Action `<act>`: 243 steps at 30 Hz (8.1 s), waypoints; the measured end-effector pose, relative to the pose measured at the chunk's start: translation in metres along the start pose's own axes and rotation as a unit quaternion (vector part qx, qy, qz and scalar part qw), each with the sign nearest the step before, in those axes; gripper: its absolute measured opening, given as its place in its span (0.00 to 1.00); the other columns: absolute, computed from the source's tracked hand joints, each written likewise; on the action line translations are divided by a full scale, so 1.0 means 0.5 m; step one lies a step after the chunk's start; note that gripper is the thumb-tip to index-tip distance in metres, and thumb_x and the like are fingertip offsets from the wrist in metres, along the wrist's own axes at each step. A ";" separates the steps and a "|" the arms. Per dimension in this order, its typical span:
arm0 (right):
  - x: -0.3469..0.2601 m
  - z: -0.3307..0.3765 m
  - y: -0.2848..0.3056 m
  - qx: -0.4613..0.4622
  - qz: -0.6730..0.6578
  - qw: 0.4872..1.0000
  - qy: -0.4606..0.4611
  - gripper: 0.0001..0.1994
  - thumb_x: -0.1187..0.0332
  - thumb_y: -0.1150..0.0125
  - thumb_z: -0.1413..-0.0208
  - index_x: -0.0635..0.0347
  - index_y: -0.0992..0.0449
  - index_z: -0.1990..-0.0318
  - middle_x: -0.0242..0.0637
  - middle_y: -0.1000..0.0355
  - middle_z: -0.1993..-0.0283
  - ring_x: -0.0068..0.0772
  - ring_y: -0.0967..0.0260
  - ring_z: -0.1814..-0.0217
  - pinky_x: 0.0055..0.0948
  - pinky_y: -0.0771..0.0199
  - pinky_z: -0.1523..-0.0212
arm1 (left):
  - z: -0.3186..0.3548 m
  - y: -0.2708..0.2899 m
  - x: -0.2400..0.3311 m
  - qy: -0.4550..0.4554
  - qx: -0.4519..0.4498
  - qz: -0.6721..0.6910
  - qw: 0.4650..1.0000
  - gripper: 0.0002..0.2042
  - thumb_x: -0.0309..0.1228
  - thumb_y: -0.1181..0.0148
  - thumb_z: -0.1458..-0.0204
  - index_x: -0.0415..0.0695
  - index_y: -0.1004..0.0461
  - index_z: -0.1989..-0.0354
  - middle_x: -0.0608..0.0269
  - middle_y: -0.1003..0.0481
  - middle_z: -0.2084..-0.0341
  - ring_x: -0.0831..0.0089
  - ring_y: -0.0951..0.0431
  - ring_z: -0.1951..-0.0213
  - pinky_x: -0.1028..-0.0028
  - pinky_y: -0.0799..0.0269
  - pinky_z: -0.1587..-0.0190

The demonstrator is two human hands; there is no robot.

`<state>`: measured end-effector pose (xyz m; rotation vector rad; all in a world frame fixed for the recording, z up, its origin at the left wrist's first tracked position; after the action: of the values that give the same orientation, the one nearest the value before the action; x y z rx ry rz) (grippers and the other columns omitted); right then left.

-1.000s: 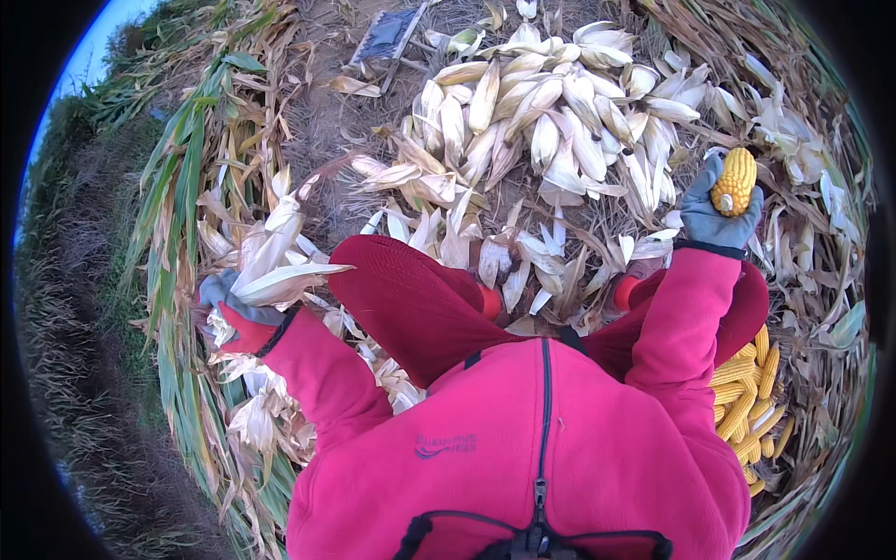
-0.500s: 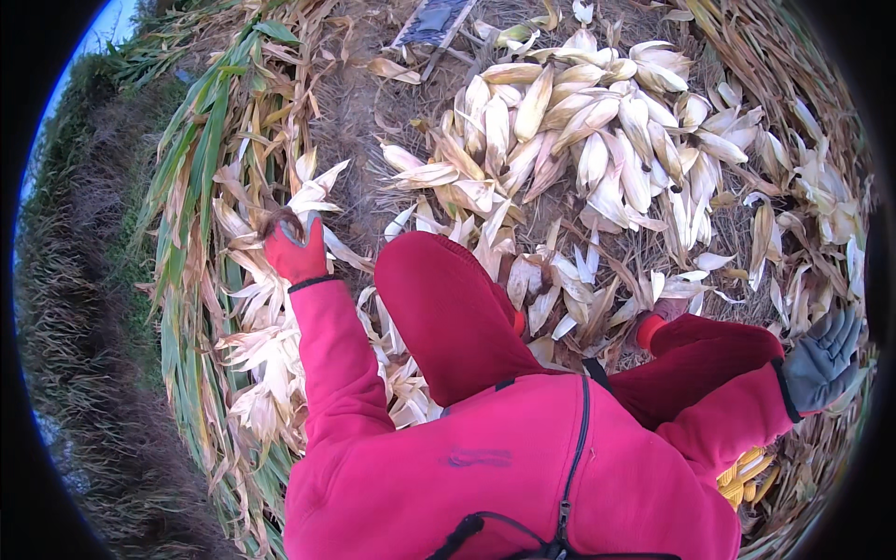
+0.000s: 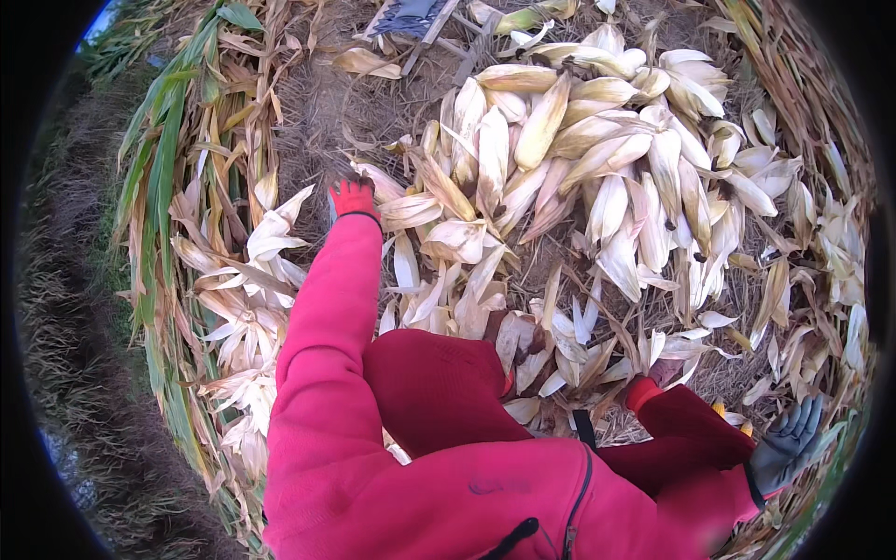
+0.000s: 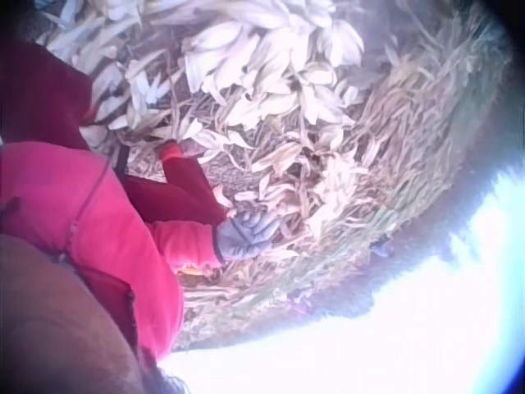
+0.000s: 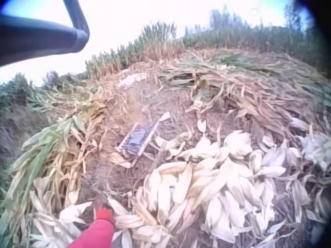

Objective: The person sits cross-legged on the ground and repeatedly shucks corn cobs by hand, removing dried husks and placing the cleaned cobs into a growing pile to the right. The workspace is covered with loose husks and dried corn leaves.

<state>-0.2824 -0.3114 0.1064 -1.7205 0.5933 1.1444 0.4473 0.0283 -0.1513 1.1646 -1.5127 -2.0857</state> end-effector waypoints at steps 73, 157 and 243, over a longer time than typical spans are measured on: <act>0.341 0.136 -0.360 -0.115 0.003 0.974 -0.197 0.27 0.70 0.37 0.53 0.67 0.39 0.46 0.43 0.32 0.53 0.27 0.32 0.56 0.26 0.30 0.56 | 0.582 0.559 0.515 -0.197 -0.330 0.792 0.474 0.35 0.27 0.32 0.66 0.36 0.40 0.45 0.59 0.31 0.54 0.72 0.32 0.52 0.71 0.37 0.48; 0.413 0.332 -0.399 -0.392 0.141 0.785 -0.459 0.21 0.53 0.55 0.42 0.59 0.32 0.80 0.26 0.39 0.84 0.16 0.43 0.82 0.19 0.44 0.80 | 0.472 0.191 0.463 0.214 -0.086 0.919 0.320 0.20 0.43 0.44 0.53 0.35 0.27 0.64 0.57 0.27 0.68 0.72 0.28 0.67 0.75 0.33 0.60; 0.551 0.280 -0.350 -0.416 0.305 0.828 -0.221 0.46 0.59 0.27 0.73 0.64 0.44 0.42 0.48 0.32 0.50 0.39 0.34 0.48 0.32 0.39 0.45 | 0.496 0.436 0.445 0.000 -0.047 0.857 0.514 0.09 0.33 0.47 0.46 0.40 0.27 0.71 0.74 0.32 0.79 0.86 0.37 0.75 0.84 0.40 0.70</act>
<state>-0.0822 -0.0821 -0.0767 -1.8794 0.3603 2.4601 0.0776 -0.0442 -0.0234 -0.5545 -1.2938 -0.5854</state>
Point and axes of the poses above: each hand's wrist, its own z-axis away from the middle knuckle, its own y-axis out of the back of the hand, x = y × z, the point moved 9 cm from there along -z, towards the middle knuckle
